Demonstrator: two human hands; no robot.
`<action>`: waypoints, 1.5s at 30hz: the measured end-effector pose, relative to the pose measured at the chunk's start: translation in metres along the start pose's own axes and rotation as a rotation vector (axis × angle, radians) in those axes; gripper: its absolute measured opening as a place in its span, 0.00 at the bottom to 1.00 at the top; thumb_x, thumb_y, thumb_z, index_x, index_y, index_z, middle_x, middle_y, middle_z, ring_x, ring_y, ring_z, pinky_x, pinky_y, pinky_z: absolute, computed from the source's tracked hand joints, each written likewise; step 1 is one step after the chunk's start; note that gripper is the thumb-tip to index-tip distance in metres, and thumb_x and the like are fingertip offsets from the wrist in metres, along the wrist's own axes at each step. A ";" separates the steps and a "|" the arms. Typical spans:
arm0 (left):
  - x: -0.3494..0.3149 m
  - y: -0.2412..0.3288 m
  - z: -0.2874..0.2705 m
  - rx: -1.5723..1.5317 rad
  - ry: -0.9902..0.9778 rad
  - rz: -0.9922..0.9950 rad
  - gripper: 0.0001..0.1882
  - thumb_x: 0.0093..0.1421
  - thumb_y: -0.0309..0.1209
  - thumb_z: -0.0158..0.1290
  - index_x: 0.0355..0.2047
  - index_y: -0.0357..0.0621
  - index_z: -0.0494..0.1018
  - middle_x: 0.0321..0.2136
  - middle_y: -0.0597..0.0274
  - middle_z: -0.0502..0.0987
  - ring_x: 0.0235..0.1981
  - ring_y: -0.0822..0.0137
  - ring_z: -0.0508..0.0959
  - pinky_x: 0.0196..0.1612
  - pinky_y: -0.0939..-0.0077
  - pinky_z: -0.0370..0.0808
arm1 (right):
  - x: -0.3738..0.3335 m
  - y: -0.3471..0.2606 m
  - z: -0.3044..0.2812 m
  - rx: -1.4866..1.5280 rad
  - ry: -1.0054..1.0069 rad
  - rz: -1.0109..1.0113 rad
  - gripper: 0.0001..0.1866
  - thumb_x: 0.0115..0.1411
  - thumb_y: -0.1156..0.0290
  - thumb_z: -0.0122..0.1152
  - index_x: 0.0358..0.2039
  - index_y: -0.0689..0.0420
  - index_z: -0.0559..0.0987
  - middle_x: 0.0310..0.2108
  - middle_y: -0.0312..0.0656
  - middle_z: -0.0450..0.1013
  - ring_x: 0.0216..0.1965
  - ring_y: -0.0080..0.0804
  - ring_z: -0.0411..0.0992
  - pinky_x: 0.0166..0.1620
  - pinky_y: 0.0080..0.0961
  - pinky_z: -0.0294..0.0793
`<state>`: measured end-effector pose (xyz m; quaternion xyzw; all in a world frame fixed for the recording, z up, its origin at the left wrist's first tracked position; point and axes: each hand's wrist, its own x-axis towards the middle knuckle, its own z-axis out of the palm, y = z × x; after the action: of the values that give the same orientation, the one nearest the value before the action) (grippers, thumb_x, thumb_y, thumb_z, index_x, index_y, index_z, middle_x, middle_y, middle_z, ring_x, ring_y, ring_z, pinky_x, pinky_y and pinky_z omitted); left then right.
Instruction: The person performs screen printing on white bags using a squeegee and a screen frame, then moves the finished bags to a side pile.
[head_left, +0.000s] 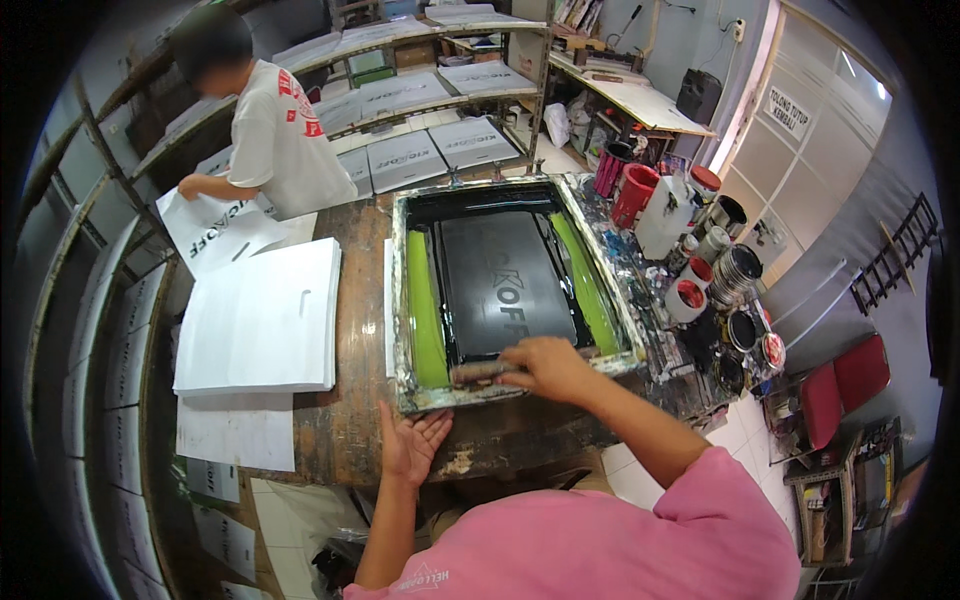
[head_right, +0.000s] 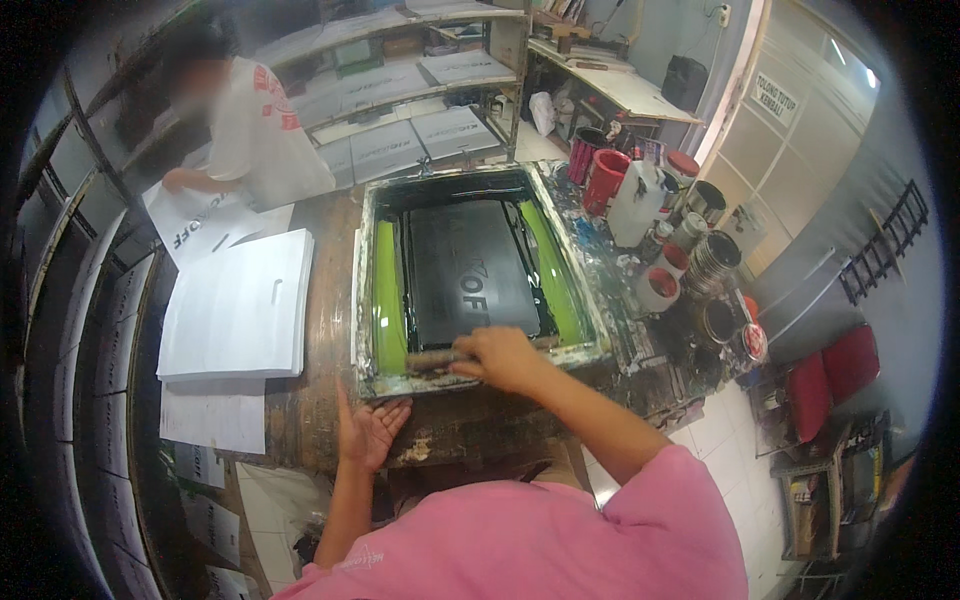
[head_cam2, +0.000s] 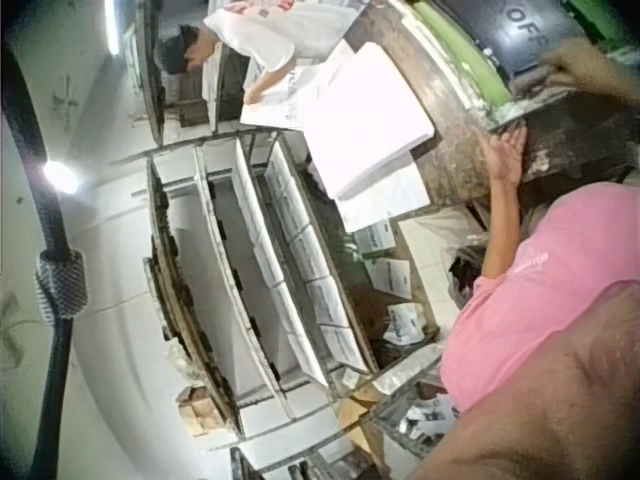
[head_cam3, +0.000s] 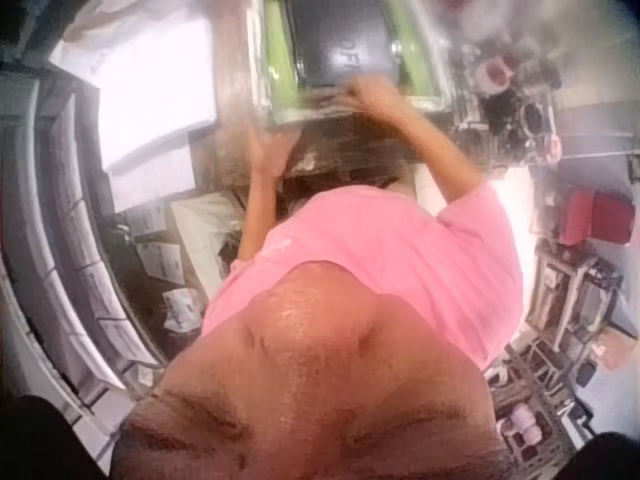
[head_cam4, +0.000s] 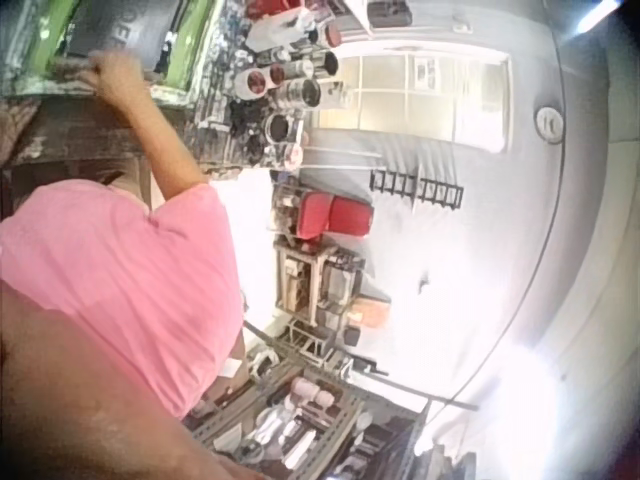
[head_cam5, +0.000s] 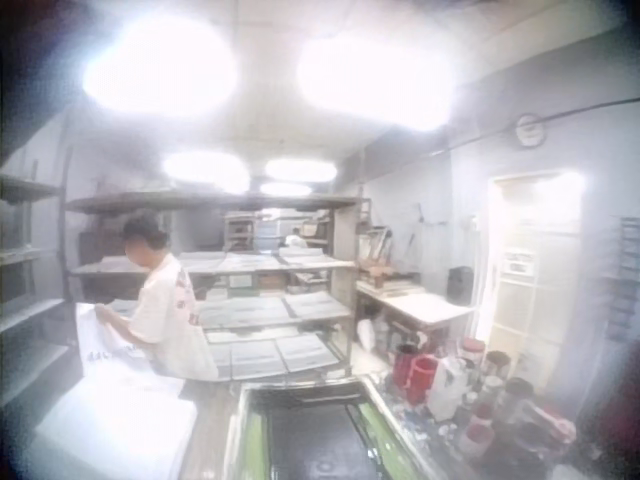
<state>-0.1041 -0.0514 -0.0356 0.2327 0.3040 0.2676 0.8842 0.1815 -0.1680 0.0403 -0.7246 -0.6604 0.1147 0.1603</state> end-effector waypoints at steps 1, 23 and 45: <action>0.001 -0.003 0.001 -0.010 0.024 0.000 0.59 0.66 0.75 0.40 0.66 0.22 0.56 0.59 0.28 0.70 0.63 0.40 0.74 0.68 0.50 0.71 | -0.002 -0.001 0.009 -0.038 0.019 0.001 0.22 0.63 0.48 0.65 0.47 0.52 0.83 0.41 0.44 0.77 0.45 0.49 0.77 0.44 0.48 0.78; 0.002 -0.021 -0.038 -0.059 -0.090 0.051 0.58 0.62 0.79 0.38 0.66 0.31 0.61 0.60 0.31 0.72 0.66 0.33 0.69 0.73 0.30 0.58 | 0.289 0.177 0.011 -0.297 0.303 -0.127 0.21 0.65 0.45 0.63 0.41 0.52 0.81 0.37 0.44 0.76 0.43 0.49 0.77 0.42 0.47 0.79; -0.008 0.036 0.033 0.158 -0.570 0.464 0.61 0.56 0.82 0.41 0.69 0.37 0.61 0.67 0.27 0.65 0.71 0.35 0.63 0.73 0.38 0.60 | 0.004 -0.040 -0.075 -0.411 0.520 -0.078 0.17 0.62 0.54 0.65 0.40 0.55 0.78 0.37 0.42 0.74 0.42 0.42 0.72 0.49 0.43 0.66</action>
<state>-0.0994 -0.0378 0.0120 0.4279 0.0046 0.3610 0.8286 0.1736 -0.1670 0.1244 -0.7209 -0.6339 -0.2162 0.1782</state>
